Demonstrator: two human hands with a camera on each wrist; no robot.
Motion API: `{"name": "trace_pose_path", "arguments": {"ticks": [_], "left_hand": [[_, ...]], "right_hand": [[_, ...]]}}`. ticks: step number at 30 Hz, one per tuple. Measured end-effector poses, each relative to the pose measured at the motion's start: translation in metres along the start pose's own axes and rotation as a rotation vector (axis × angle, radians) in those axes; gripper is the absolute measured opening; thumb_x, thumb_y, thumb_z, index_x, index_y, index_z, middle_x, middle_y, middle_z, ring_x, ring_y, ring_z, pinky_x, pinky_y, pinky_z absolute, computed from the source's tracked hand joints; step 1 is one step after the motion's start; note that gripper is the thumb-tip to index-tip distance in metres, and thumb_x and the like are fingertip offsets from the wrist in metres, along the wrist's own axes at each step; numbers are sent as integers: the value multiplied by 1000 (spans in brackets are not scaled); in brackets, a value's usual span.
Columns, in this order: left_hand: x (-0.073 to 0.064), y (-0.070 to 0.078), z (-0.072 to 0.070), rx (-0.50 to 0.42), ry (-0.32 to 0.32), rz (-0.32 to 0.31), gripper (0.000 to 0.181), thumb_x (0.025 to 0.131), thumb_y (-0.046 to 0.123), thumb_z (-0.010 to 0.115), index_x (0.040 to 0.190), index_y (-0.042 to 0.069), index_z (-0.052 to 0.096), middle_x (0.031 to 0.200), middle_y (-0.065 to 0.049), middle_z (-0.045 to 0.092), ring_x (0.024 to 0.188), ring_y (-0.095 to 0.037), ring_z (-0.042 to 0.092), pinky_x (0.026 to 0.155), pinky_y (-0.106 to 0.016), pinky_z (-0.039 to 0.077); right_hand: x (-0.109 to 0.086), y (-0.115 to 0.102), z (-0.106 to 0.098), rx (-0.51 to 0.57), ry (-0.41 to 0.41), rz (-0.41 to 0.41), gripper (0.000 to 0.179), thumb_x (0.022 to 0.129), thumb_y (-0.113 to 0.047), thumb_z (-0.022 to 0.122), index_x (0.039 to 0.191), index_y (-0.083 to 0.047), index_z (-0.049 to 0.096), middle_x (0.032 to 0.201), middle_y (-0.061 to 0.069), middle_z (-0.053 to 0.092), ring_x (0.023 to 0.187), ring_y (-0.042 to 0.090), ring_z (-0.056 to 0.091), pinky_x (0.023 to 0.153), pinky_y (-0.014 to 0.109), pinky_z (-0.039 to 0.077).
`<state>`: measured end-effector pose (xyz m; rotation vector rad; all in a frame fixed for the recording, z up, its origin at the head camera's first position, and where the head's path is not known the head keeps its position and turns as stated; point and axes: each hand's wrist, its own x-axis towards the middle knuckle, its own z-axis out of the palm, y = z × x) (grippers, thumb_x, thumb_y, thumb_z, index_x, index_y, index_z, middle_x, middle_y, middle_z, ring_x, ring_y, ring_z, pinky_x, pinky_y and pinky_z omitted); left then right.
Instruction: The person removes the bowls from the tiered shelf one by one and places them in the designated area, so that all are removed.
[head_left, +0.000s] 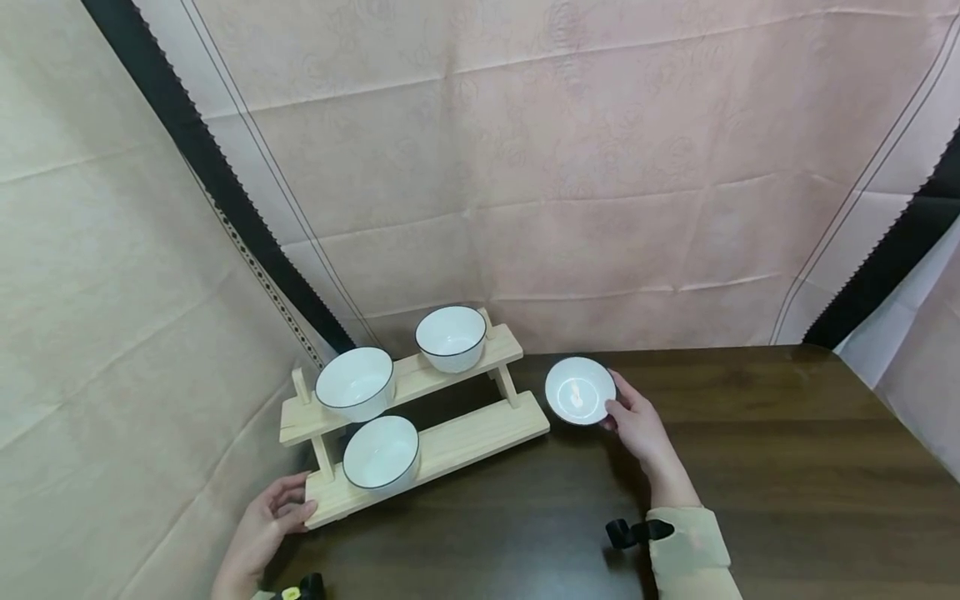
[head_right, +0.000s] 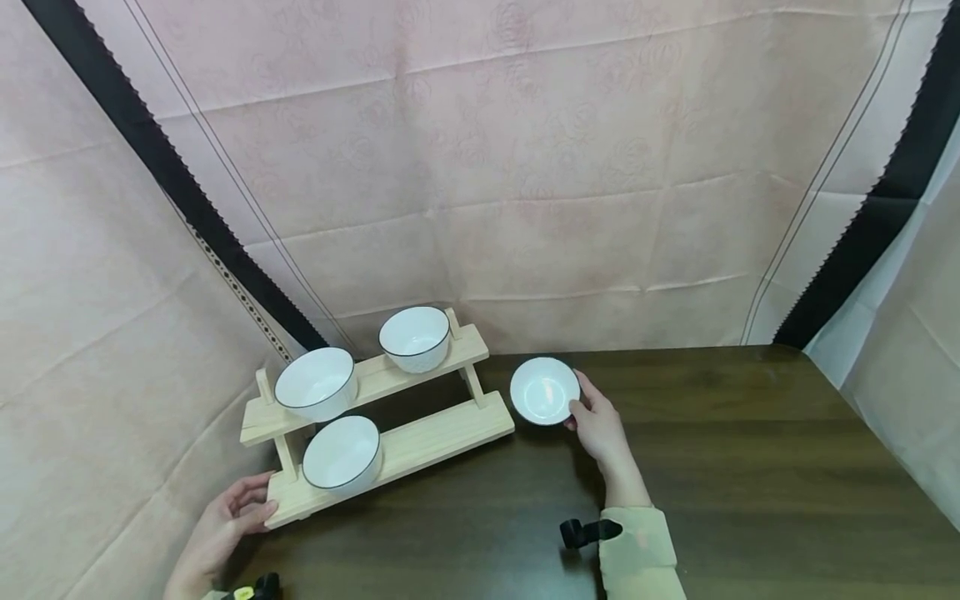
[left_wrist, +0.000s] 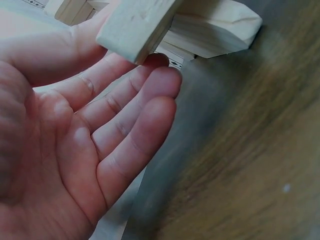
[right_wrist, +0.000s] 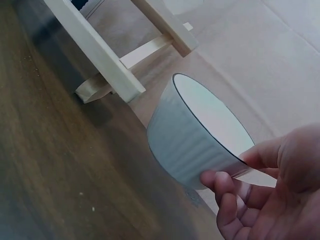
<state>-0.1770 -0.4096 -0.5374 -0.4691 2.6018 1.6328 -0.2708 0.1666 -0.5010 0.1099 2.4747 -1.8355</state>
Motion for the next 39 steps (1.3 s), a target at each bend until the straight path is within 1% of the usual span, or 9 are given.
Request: {"name": "trace_pose_path", "arguments": {"ticks": [5,10,14,19,24,29,32,36,39], "left_hand": [[0,2,0,10,-2,-4,67,100,13,78,156,-6,47,114,-4,74,86,-6,70,75,-30,63],[1,0,0,-1,-1,4,66,100,11,78,156,-6,47,113,-4,74,86,-7,70,74,-31,63],[1,-1,0,-5,1,9,66,99,11,78,155,-7,47,111,-3,74,85,-7,70,73,-31,63],[-1,-1,0,-17,-2,31,65,99,9,78,154,-8,48,109,-3,74,85,-7,71,73,-31,63],[-2,0,0,-22,-6,57,64,99,9,77,153,-9,48,106,0,74,84,-6,71,72,-31,63],[-3,0,0,-24,2,52,64,99,9,78,153,-8,49,106,0,74,84,-6,71,73,-30,63],[-2,1,0,-15,6,36,65,99,10,78,153,-8,49,108,-2,74,84,-7,70,73,-30,63],[-1,1,0,-19,8,31,65,98,9,78,154,-8,49,109,-3,74,84,-7,70,73,-30,64],[-2,0,1,-32,8,36,65,98,8,78,154,-7,49,109,-3,74,84,-7,71,73,-31,64]], "right_hand": [[1,0,1,17,-2,24,62,115,-15,48,173,-8,27,120,20,66,89,18,67,80,28,59],[2,-1,2,19,-2,42,63,114,-15,48,172,-2,25,113,18,66,87,16,67,80,27,59],[1,1,2,-27,1,48,61,113,-14,47,169,2,27,109,17,67,87,19,67,82,29,58],[2,5,1,-88,12,47,55,112,-14,47,163,3,33,100,15,69,90,23,68,81,31,54],[3,8,0,-124,27,45,51,113,-15,47,159,2,36,105,19,69,94,26,70,80,31,54],[5,11,-2,-170,57,31,48,114,-17,47,158,0,43,109,22,68,97,28,72,77,28,54],[6,13,-2,-193,72,25,48,114,-18,44,159,0,46,119,26,70,99,30,72,78,28,53],[7,15,-2,-234,83,11,50,116,-21,41,161,-1,48,131,27,69,102,31,71,82,30,51],[8,16,-2,-278,88,-11,50,117,-23,40,162,-3,48,127,25,71,102,31,69,84,33,49]]}}
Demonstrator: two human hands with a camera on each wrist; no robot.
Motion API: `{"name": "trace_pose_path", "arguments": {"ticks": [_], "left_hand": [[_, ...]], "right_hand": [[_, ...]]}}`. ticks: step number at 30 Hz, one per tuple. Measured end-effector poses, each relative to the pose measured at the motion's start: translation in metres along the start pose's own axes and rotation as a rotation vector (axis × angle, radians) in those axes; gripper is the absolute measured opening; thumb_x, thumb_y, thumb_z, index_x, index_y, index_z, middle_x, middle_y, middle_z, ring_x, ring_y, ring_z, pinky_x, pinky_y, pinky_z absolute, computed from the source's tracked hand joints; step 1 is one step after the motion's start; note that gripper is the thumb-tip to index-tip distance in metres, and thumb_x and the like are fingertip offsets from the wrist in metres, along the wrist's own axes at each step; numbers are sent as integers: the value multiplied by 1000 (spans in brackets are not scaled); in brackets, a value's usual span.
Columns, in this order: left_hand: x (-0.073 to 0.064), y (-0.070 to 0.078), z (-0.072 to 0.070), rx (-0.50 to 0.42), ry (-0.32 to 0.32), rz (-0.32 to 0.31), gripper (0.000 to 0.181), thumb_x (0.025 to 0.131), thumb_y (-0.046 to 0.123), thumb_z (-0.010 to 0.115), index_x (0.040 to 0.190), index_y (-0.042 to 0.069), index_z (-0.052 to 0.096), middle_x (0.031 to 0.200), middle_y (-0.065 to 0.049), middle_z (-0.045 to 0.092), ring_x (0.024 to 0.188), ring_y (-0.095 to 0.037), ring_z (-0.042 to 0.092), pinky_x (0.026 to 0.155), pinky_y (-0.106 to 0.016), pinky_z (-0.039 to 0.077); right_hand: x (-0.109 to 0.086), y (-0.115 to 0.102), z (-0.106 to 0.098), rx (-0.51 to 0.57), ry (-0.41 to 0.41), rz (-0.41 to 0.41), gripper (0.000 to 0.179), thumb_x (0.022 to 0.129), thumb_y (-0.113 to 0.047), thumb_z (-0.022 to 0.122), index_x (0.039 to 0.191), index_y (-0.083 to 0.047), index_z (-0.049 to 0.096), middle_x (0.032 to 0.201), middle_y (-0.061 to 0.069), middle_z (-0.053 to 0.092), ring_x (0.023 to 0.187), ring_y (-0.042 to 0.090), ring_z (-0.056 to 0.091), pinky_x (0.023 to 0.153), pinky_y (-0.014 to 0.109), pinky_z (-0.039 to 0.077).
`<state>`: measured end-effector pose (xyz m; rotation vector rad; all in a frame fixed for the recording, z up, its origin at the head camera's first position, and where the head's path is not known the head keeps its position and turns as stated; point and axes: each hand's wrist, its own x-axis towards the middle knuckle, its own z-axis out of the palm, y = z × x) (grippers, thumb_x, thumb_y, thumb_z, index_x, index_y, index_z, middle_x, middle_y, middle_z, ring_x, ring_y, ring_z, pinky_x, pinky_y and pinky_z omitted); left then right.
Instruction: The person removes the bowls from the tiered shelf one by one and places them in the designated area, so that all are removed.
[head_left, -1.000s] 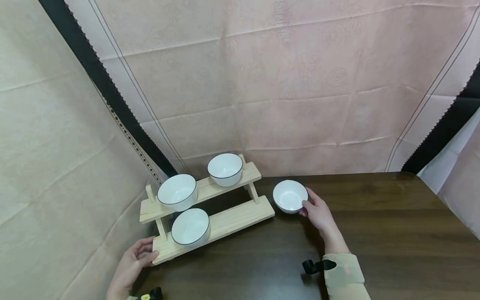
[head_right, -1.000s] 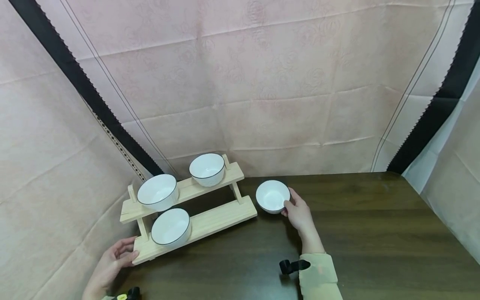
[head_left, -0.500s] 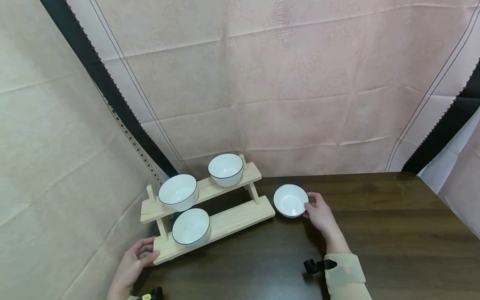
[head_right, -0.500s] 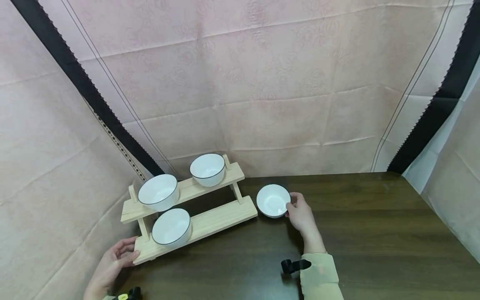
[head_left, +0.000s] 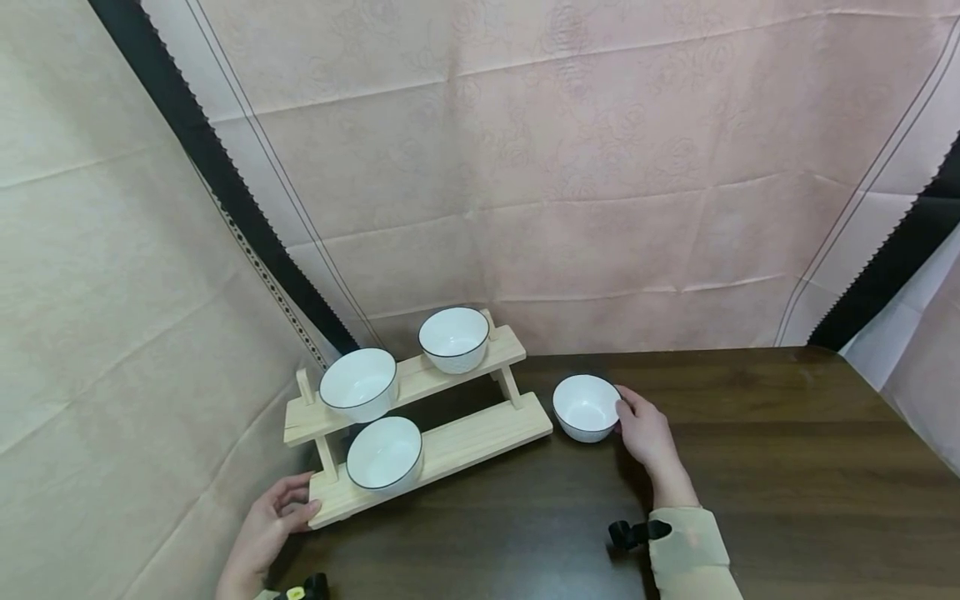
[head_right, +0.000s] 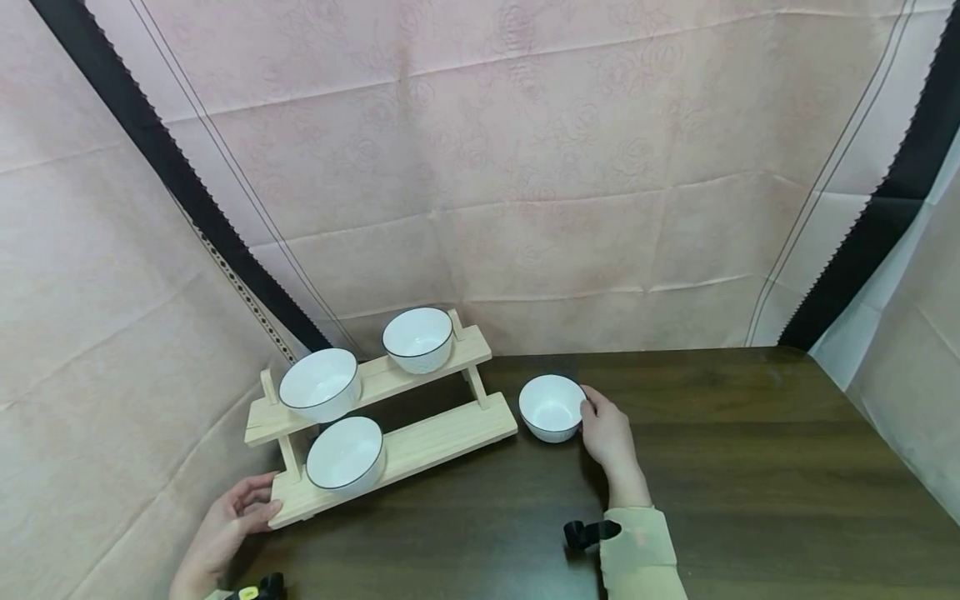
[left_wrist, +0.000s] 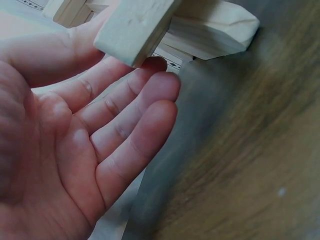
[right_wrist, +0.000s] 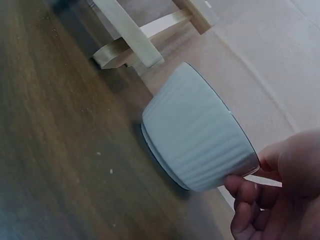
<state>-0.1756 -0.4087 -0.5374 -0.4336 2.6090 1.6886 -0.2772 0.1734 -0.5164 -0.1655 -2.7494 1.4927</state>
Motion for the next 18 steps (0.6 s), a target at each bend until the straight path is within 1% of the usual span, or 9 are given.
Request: {"name": "trace_pose_path", "arguments": {"ticks": [2,4,8,12,14,18], "left_hand": [[0,0,0,-1,-1,2,65,98,9,78,153,-8,49,108,-3,74,84,-7,71,73,-30,64],[0,0,0,-2,-3,2,65,98,9,78,153,-8,48,108,-3,74,84,-7,71,73,-30,64],[0,1,1,2,-4,-1,65,98,8,78,153,-9,48,108,-3,74,84,-8,70,73,-30,64],[0,2,1,7,-2,-2,65,98,8,78,153,-9,48,108,-3,74,83,-8,71,72,-31,63],[0,2,1,9,-1,-1,65,98,9,78,153,-9,48,108,-4,74,83,-8,71,73,-31,63],[0,2,1,10,0,-6,65,98,8,78,153,-9,49,108,-4,74,83,-8,70,73,-31,63]], "right_hand": [[0,1,1,-23,6,-16,50,118,-24,39,162,-3,48,122,24,72,101,30,69,85,35,49],[1,3,1,-37,9,-25,50,118,-25,40,163,-4,48,120,23,73,101,30,69,87,38,49],[2,5,1,-30,2,-27,51,119,-29,40,164,-6,46,130,25,71,106,33,70,97,48,53],[1,6,1,-8,-3,-14,52,119,-32,41,165,-8,46,141,26,68,114,36,70,107,57,52],[1,7,0,-2,-4,-6,53,119,-35,41,165,-10,46,139,26,69,115,37,69,109,58,51],[1,6,1,-1,-8,4,54,119,-38,42,166,-12,45,135,24,70,115,36,67,107,57,51]]}}
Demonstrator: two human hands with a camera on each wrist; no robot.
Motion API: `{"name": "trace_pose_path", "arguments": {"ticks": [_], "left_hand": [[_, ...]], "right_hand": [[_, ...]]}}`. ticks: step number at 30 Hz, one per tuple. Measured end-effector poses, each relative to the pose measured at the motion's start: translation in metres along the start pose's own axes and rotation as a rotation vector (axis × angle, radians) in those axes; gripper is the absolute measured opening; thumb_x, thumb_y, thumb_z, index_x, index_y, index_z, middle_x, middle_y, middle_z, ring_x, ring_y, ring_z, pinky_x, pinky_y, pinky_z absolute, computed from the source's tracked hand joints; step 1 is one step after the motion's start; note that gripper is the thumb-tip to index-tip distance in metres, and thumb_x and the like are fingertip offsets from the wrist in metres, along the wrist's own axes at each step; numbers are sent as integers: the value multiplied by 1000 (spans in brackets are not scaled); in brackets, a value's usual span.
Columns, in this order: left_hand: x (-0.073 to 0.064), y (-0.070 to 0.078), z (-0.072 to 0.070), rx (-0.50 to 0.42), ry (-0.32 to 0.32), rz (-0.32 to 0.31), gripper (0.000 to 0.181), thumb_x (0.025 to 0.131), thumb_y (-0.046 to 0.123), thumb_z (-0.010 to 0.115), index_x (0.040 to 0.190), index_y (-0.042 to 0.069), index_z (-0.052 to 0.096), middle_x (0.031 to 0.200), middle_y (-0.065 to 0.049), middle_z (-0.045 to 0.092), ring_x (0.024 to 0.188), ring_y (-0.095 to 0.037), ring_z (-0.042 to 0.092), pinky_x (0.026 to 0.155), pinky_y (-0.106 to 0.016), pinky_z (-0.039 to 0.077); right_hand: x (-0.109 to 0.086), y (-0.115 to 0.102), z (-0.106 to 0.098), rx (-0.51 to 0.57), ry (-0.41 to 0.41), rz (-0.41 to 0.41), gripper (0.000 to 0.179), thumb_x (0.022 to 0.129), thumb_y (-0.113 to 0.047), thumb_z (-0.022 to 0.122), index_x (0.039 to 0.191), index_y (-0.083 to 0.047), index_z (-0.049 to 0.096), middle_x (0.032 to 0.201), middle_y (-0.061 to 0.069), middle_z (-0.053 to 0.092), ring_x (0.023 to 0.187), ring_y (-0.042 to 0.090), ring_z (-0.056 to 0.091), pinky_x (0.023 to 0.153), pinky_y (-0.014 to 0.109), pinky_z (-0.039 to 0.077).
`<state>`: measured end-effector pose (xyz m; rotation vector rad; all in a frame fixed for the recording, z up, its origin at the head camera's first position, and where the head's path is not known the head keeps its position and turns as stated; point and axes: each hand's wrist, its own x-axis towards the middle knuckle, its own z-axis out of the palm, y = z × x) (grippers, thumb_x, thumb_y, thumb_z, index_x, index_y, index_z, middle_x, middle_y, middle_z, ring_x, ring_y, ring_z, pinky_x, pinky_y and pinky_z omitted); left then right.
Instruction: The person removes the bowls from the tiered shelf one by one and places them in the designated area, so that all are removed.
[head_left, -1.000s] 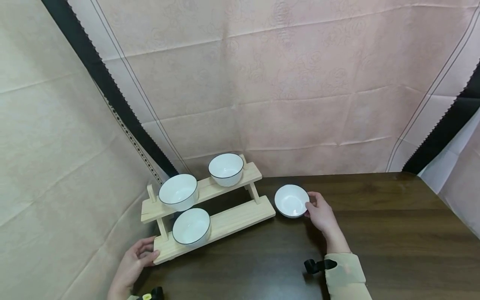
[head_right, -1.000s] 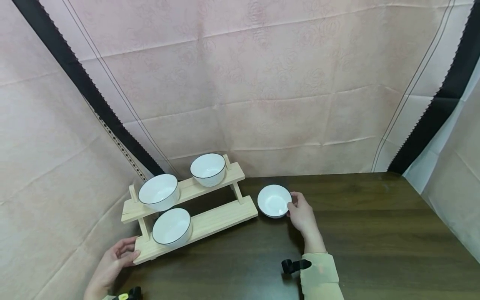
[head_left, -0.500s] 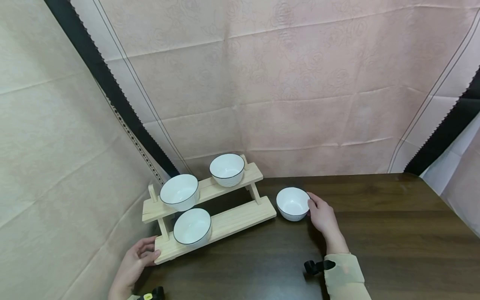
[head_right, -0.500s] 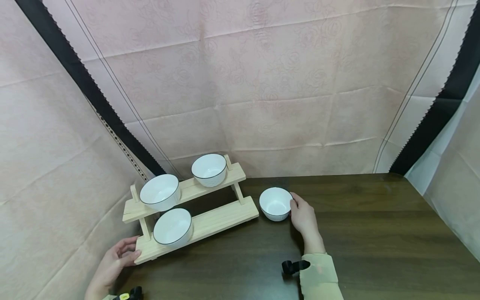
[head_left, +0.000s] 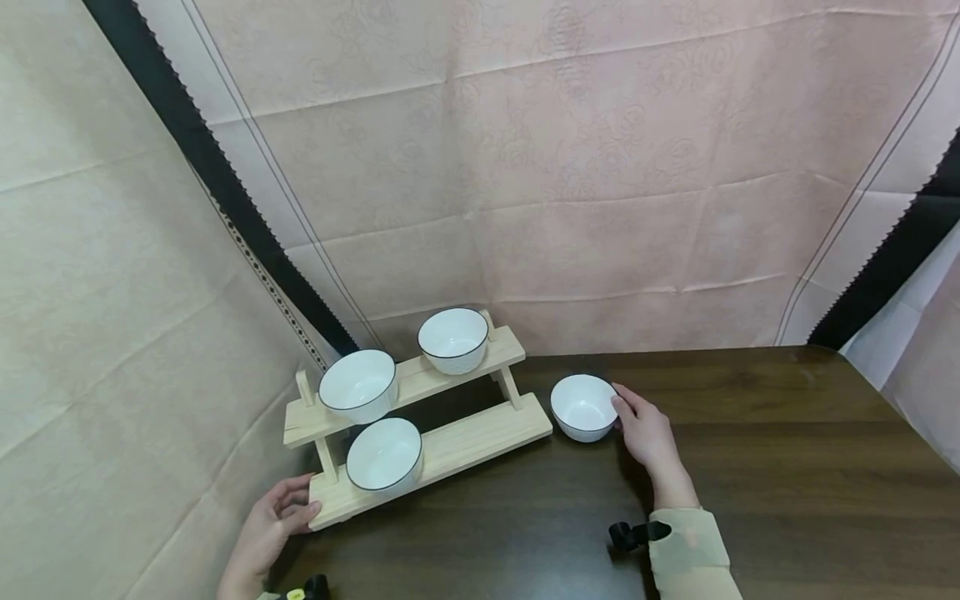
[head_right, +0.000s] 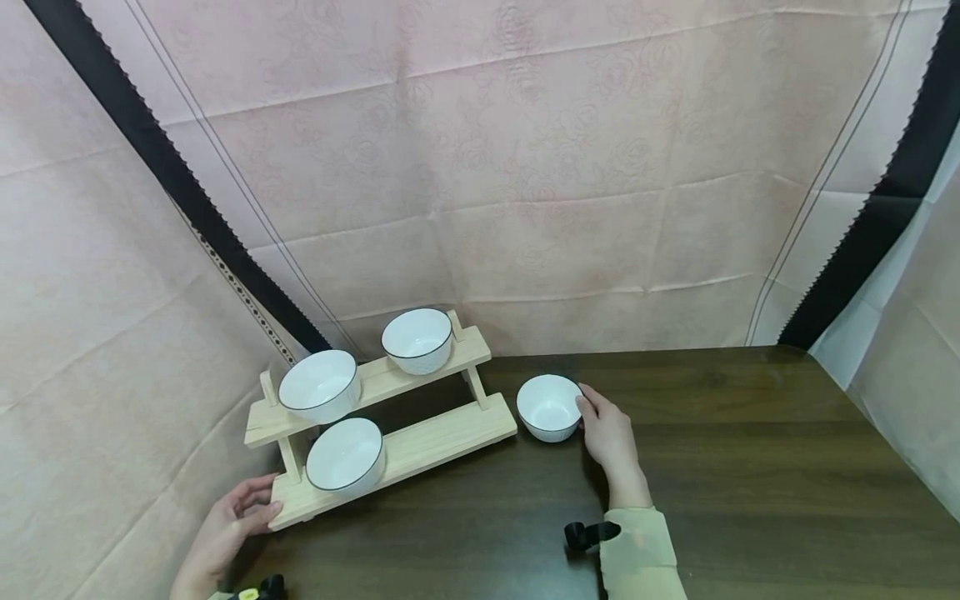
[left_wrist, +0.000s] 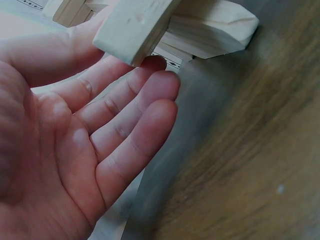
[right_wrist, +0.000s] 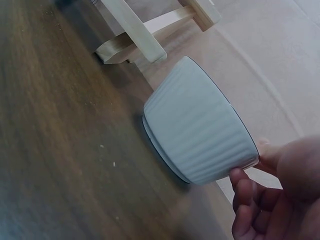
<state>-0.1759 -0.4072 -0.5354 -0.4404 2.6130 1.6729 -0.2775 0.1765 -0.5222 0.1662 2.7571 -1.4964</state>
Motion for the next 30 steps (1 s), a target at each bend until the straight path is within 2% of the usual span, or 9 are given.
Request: {"name": "trace_pose_path", "arguments": {"ticks": [8,15,23,28,30], "left_hand": [[-1,-3,0,-11,-7,23,63,99,8,77,152,-9,49,105,0,74,83,-6,71,72,-30,64],[-2,-3,0,-26,0,42,59,99,3,74,151,-10,50,100,7,74,82,-6,71,71,-30,64],[-2,-2,0,-19,-6,38,62,99,8,77,152,-10,49,102,3,74,83,-5,71,72,-30,64],[-2,-1,-1,-15,-12,26,64,99,7,77,153,-10,48,103,4,73,83,-6,70,73,-30,64],[0,-1,-2,-10,-17,24,64,99,9,77,154,-9,48,104,4,73,84,-5,70,73,-30,64]], "right_hand": [[-2,0,-1,8,12,11,58,119,-43,41,166,-9,44,131,24,70,111,35,67,104,56,54],[-3,-3,-5,60,49,72,72,117,-57,29,167,-6,40,140,27,66,128,42,62,119,65,46],[-4,-5,-9,64,100,69,72,116,-58,28,166,-7,42,132,27,71,130,44,61,122,64,40],[-5,-7,-10,78,106,67,72,117,-57,28,167,-7,41,143,28,68,137,45,61,126,65,38],[-6,-9,-12,86,106,67,73,117,-57,27,168,-7,40,154,27,61,145,45,56,129,66,35]]}}
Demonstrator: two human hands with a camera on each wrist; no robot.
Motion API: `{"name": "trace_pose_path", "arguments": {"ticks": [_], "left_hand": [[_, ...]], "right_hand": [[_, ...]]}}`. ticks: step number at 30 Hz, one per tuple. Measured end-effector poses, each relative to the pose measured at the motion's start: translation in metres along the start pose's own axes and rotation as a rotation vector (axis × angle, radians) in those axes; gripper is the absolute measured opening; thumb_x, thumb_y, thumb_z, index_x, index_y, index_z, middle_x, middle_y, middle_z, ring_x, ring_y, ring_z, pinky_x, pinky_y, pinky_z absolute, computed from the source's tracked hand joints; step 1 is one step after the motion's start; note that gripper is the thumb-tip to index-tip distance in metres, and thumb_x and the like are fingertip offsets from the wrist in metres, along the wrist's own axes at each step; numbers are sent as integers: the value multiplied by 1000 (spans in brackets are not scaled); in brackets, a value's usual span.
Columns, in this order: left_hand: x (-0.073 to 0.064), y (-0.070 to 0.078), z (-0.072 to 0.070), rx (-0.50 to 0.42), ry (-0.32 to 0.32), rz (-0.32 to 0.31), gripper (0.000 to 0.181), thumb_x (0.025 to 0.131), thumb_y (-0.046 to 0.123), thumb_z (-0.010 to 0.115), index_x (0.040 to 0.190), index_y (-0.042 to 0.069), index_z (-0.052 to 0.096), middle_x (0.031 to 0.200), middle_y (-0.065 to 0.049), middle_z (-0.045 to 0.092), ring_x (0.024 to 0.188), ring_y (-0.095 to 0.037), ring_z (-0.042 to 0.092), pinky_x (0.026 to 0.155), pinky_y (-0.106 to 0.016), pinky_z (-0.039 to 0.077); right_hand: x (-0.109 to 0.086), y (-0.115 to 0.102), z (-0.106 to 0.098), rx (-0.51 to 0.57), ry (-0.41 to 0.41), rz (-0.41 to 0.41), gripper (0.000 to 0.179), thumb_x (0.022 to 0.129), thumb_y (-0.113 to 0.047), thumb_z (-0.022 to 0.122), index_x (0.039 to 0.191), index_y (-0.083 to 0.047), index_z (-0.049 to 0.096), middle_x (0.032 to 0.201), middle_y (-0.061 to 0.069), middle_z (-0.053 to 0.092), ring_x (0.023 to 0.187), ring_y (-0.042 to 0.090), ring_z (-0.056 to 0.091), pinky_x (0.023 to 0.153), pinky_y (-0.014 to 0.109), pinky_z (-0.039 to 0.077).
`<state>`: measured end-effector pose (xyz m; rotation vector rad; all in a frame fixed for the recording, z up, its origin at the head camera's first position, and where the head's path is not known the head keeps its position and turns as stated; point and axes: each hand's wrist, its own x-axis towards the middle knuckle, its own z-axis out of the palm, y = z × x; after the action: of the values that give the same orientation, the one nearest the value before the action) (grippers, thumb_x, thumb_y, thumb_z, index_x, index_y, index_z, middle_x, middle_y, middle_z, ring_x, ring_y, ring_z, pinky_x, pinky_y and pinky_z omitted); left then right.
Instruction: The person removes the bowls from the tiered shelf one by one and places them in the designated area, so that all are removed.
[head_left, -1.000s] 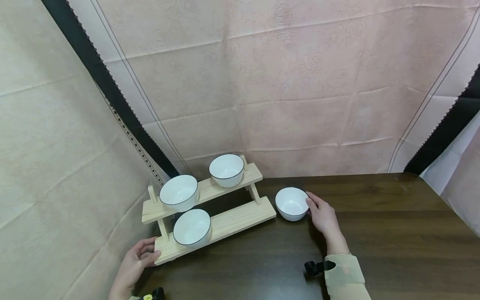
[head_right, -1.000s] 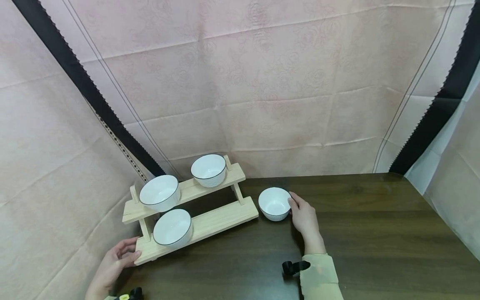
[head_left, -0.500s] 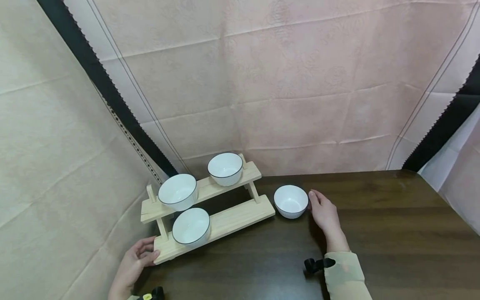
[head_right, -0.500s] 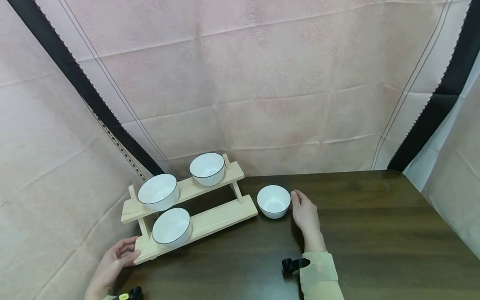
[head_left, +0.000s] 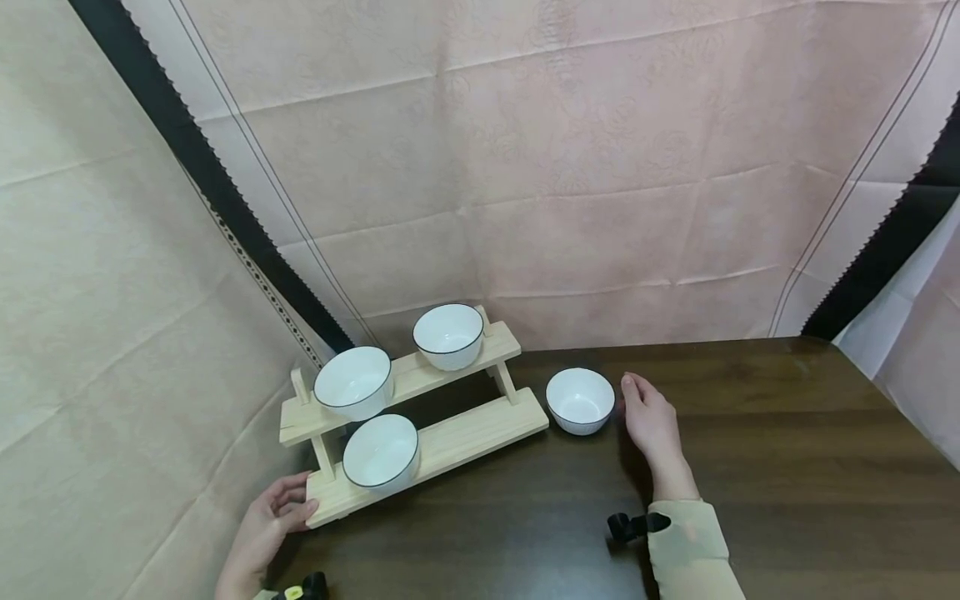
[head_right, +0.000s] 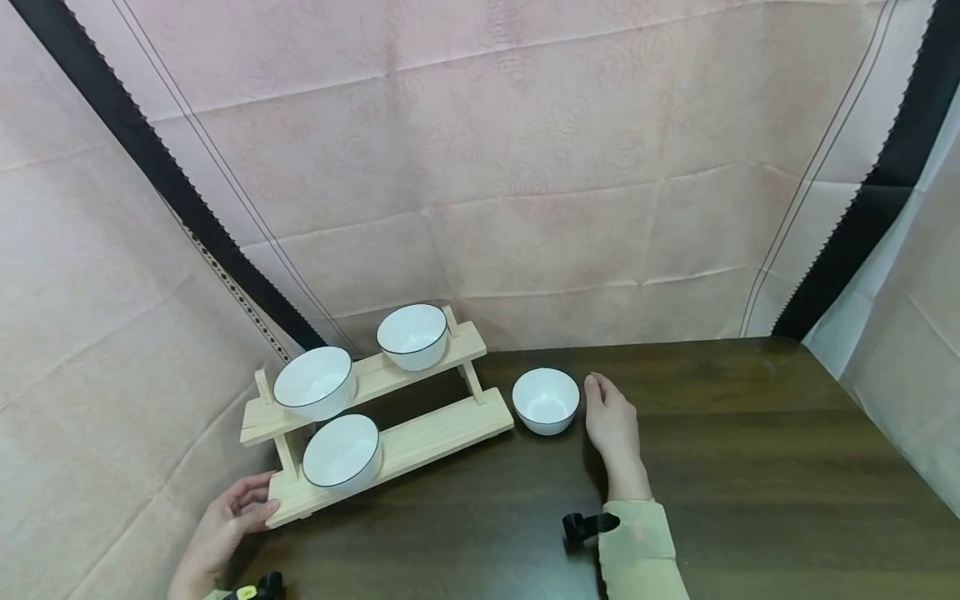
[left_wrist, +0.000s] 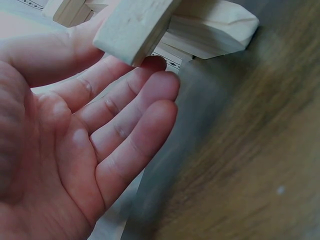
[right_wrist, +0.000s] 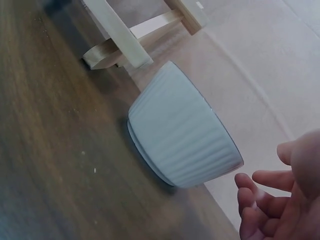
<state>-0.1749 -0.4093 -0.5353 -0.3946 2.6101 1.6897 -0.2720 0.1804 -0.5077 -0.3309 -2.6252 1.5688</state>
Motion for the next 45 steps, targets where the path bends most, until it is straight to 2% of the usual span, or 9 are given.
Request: {"name": "trace_pose_path", "arguments": {"ticks": [5,12,17,23,27,31,35,39,45], "left_hand": [[4,3,-5,24,-9,12,63,102,12,74,155,-8,47,111,-1,75,88,-2,68,75,-30,64],[3,1,-6,30,1,2,64,101,11,76,154,-9,47,112,-1,75,86,-2,69,75,-30,64],[1,-1,-8,25,6,8,65,100,12,77,155,-9,47,107,4,74,86,-2,70,75,-30,64],[-2,-1,-8,22,11,12,64,100,10,76,154,-9,48,105,5,74,85,-2,70,75,-29,64],[0,0,-7,23,-2,6,65,101,12,77,155,-9,47,111,0,75,86,-2,70,76,-30,64],[1,0,-6,22,-4,12,64,101,11,76,155,-9,47,112,-2,75,86,-3,69,75,-30,64],[2,0,-6,27,-4,21,64,100,10,76,154,-9,47,111,-2,76,86,-2,68,75,-30,64],[2,0,-5,32,-7,26,64,101,11,76,153,-10,48,112,-2,76,88,-1,67,75,-30,64],[-1,1,-3,17,-13,22,63,100,10,76,152,-10,48,112,-3,76,87,-3,69,75,-30,64]], "right_hand": [[-4,-14,0,20,38,-14,70,117,-56,29,168,-11,40,169,22,48,156,45,46,131,65,32],[-13,-32,9,31,99,-94,60,118,-47,36,163,-10,49,167,21,51,156,44,47,129,63,36],[-18,-45,22,34,119,-177,49,118,-38,44,157,-11,57,157,22,61,147,43,56,123,63,44],[-31,-64,56,6,154,-317,36,114,-25,54,142,-13,72,127,19,76,120,37,69,106,55,53],[-42,-73,78,-4,117,-393,31,112,-21,58,137,-13,76,119,14,79,113,32,72,103,52,55],[-54,-79,96,-15,24,-429,31,111,-22,60,136,-13,76,126,12,80,118,31,73,105,54,57],[-65,-82,111,-40,-80,-427,30,111,-23,61,136,-16,77,129,9,79,101,24,71,92,46,59],[-72,-84,122,-67,-143,-442,29,111,-22,61,135,-18,77,113,4,80,86,16,62,83,36,55],[-83,-87,141,-53,-260,-466,33,111,-28,61,140,-18,73,92,-3,73,80,10,60,74,29,51]]}}
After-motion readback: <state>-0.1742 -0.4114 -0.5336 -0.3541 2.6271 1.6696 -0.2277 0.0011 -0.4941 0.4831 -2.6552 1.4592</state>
